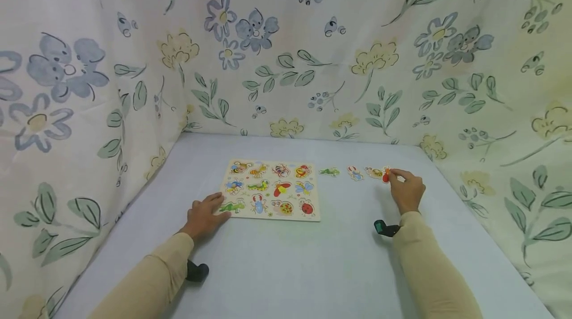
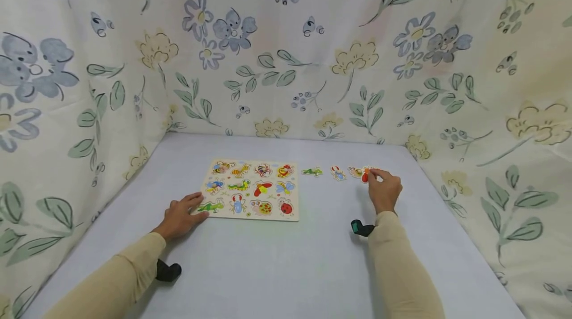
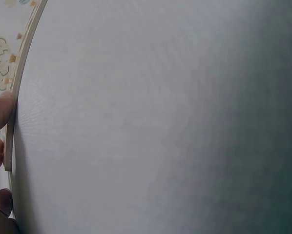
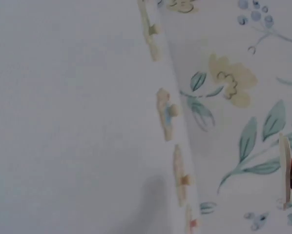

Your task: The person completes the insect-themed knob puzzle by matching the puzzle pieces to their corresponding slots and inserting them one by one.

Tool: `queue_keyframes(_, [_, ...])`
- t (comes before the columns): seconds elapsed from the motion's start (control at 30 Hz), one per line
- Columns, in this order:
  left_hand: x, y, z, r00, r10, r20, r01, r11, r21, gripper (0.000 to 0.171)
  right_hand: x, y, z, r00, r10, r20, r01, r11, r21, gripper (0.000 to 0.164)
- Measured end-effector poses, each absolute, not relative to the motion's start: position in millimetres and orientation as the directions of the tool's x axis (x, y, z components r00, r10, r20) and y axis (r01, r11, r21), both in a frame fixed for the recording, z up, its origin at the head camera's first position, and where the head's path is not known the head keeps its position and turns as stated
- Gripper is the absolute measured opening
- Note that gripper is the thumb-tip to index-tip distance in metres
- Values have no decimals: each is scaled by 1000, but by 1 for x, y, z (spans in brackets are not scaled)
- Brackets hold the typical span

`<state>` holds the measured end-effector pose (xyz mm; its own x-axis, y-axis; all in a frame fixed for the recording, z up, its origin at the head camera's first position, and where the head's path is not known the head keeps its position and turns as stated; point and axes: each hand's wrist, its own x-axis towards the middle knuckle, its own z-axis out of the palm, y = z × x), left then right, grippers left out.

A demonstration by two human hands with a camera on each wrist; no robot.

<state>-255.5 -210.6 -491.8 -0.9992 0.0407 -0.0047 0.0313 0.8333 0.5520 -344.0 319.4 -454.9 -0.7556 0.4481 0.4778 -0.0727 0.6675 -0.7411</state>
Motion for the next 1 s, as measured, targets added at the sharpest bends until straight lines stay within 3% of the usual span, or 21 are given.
queue_keyframes(0.2, [-255,-211,-493,-999,36,-18,20,830,557,68,-339,301,-425,-650,356,671,-271,717,-643,14])
queue_keyframes(0.47, [-254,-210,-491,-999,29,-18,14,822,570,68,-330,274,-386,-526,263,809,-479,694,-537,13])
queue_keyframes(1.0, [-255,-211,-492,-1000,18,-23,2,828,561,68,-297,179,-325,-454,224,862,-688,527,-499,10])
